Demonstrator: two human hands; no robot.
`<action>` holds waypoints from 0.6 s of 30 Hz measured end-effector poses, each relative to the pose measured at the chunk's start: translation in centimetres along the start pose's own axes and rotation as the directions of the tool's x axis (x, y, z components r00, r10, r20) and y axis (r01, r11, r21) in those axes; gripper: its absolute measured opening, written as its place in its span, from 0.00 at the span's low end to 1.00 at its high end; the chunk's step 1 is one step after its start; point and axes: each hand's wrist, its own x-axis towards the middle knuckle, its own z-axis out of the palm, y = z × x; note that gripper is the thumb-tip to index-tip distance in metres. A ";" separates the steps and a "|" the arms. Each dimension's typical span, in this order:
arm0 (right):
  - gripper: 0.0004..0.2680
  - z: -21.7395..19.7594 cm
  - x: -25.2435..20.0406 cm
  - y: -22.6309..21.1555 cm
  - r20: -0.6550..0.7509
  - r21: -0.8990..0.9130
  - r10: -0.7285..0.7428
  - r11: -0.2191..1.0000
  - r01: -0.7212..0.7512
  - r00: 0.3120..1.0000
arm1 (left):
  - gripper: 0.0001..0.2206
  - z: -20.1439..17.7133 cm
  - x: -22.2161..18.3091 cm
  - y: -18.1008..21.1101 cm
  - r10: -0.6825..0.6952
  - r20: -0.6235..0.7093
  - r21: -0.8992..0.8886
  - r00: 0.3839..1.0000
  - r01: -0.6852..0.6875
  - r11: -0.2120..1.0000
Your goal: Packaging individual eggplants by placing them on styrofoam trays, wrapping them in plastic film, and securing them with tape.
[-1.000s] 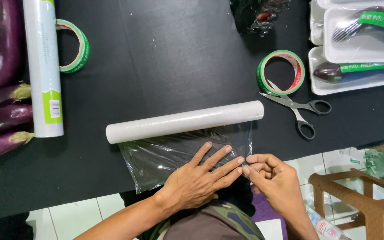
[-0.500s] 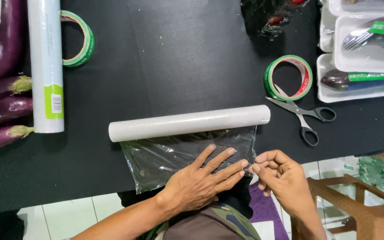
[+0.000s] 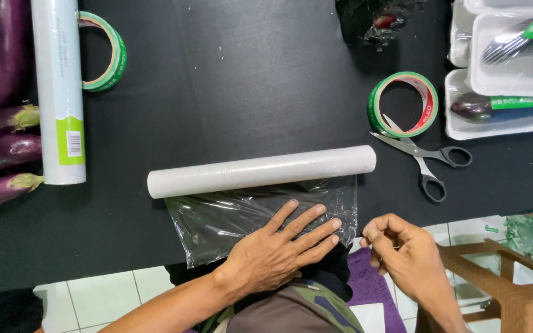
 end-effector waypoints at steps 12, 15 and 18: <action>0.06 0.7 -2.4 -1.7 -0.188 -0.420 0.049 0.899 -0.125 0.981 | 0.30 0.0 0.0 0.0 0.001 -0.004 -0.017 1.000 -0.001 1.000; 0.07 1.3 -2.0 1.9 -0.223 -0.190 -0.067 0.982 0.024 0.972 | 0.30 -0.1 0.0 0.0 -0.004 -0.007 -0.024 1.000 0.004 1.000; 0.08 3.4 -1.4 3.0 -0.203 0.160 -0.067 0.982 0.101 0.977 | 0.33 -0.2 0.0 0.0 -0.006 -0.016 -0.034 1.000 0.006 0.999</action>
